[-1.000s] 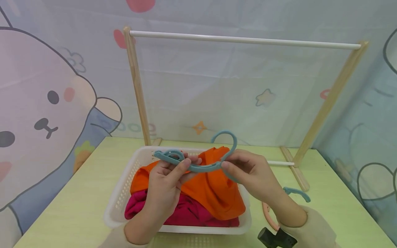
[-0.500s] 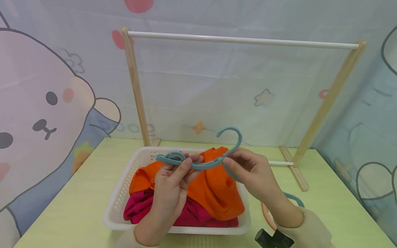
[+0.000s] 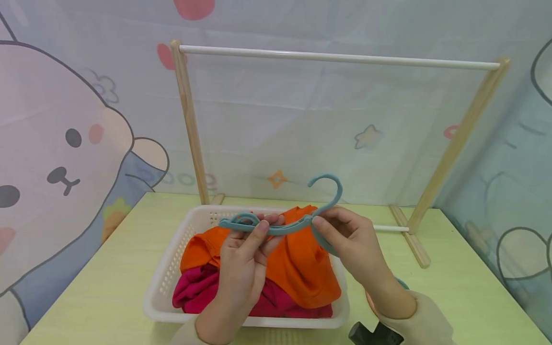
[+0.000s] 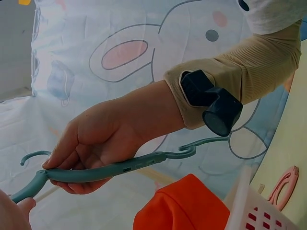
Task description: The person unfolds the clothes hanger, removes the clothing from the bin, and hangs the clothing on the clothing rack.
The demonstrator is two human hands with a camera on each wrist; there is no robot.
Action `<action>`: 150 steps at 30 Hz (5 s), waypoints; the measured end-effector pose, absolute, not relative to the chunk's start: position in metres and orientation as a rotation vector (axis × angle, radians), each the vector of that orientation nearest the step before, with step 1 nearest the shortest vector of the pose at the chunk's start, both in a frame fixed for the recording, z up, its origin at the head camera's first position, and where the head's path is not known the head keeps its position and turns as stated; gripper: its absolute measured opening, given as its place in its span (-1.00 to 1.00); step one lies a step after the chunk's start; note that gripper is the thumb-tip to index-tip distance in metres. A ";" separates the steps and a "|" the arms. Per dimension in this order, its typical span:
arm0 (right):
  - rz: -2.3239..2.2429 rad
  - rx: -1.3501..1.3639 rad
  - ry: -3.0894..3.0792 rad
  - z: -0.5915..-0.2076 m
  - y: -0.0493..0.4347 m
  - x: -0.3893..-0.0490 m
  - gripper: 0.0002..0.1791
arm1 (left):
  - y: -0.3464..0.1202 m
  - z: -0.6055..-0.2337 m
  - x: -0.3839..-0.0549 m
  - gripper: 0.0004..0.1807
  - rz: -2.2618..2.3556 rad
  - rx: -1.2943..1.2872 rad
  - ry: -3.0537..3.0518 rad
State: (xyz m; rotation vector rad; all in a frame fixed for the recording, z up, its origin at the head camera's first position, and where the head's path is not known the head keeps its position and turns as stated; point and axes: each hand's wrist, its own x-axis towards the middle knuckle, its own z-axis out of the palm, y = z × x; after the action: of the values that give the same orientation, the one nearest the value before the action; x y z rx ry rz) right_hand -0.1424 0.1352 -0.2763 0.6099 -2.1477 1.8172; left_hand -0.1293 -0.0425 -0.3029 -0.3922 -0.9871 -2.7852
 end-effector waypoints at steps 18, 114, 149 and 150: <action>1.870 0.654 -2.190 -0.281 0.135 -0.146 -0.78 | -0.041 -0.303 -0.129 -0.86 -2.781 -0.362 -1.001; 1.515 1.068 -2.356 -0.291 0.169 -0.135 -0.90 | -0.097 -0.286 -0.121 -0.88 -1.773 -0.788 -2.500; 1.624 0.928 -2.149 -0.286 0.176 -0.131 -0.83 | -0.114 -0.282 -0.115 -0.77 -1.995 -0.442 -2.066; 1.637 0.925 -2.139 -0.286 0.176 -0.131 -0.84 | -0.114 -0.283 -0.115 -0.80 -2.003 -0.429 -2.054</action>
State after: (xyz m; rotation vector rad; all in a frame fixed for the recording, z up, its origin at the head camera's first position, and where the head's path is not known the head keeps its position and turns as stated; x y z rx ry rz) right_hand -0.1309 0.1756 -0.2860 0.9253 -2.1388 1.6372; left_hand -0.1149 -0.1143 -0.2829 -0.4286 -2.0540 -2.0033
